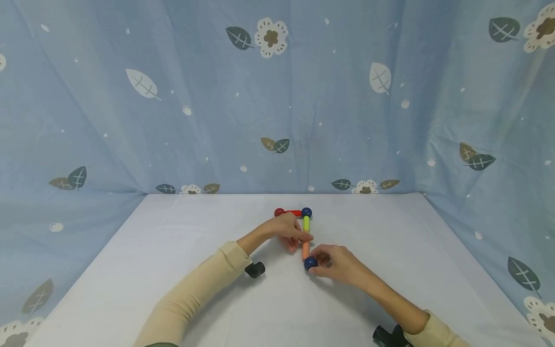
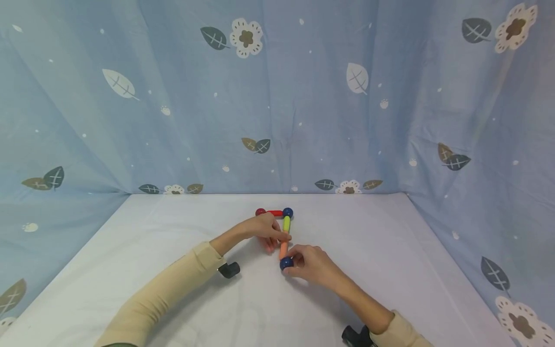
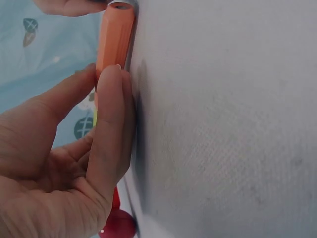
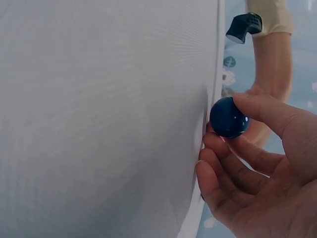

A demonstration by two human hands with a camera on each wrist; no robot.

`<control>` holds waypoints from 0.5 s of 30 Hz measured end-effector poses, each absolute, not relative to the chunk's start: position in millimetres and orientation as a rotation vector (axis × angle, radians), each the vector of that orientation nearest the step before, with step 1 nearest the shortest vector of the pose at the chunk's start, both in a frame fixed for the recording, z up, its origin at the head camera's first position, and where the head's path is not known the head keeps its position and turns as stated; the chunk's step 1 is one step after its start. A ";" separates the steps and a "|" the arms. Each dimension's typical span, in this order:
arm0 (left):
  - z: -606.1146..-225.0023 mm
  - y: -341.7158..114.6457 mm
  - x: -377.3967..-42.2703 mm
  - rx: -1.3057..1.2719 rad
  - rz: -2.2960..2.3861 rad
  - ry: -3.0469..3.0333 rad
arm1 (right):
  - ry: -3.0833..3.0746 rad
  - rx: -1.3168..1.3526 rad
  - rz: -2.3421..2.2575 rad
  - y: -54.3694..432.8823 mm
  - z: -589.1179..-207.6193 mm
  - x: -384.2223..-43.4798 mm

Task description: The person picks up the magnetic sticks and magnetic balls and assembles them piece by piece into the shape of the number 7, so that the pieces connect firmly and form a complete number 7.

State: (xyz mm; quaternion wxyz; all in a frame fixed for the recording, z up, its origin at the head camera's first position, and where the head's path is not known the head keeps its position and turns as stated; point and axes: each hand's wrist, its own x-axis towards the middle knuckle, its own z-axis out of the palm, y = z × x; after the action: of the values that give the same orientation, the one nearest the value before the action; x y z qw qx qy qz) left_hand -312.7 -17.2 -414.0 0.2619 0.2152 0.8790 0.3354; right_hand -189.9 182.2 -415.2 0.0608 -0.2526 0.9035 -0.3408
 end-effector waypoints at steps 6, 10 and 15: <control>-415.8 -16.0 -311.9 0.562 0.946 2.355 | 2.724 -0.746 -1.035 181.3 -413.7 -188.3; -415.8 -16.6 -312.0 0.521 1.001 2.314 | 2.716 -0.734 -1.041 181.1 -413.8 -187.7; -413.7 -18.1 -312.1 0.479 1.049 2.255 | 2.703 -0.735 -1.054 179.7 -415.5 -187.3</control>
State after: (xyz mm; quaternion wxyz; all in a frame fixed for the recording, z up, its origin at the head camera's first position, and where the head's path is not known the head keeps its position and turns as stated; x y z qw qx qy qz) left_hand -312.1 -18.1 -413.7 0.2997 0.1805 0.8494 0.3951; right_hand -187.3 179.7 -415.5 0.0741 -0.2450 0.9007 -0.3512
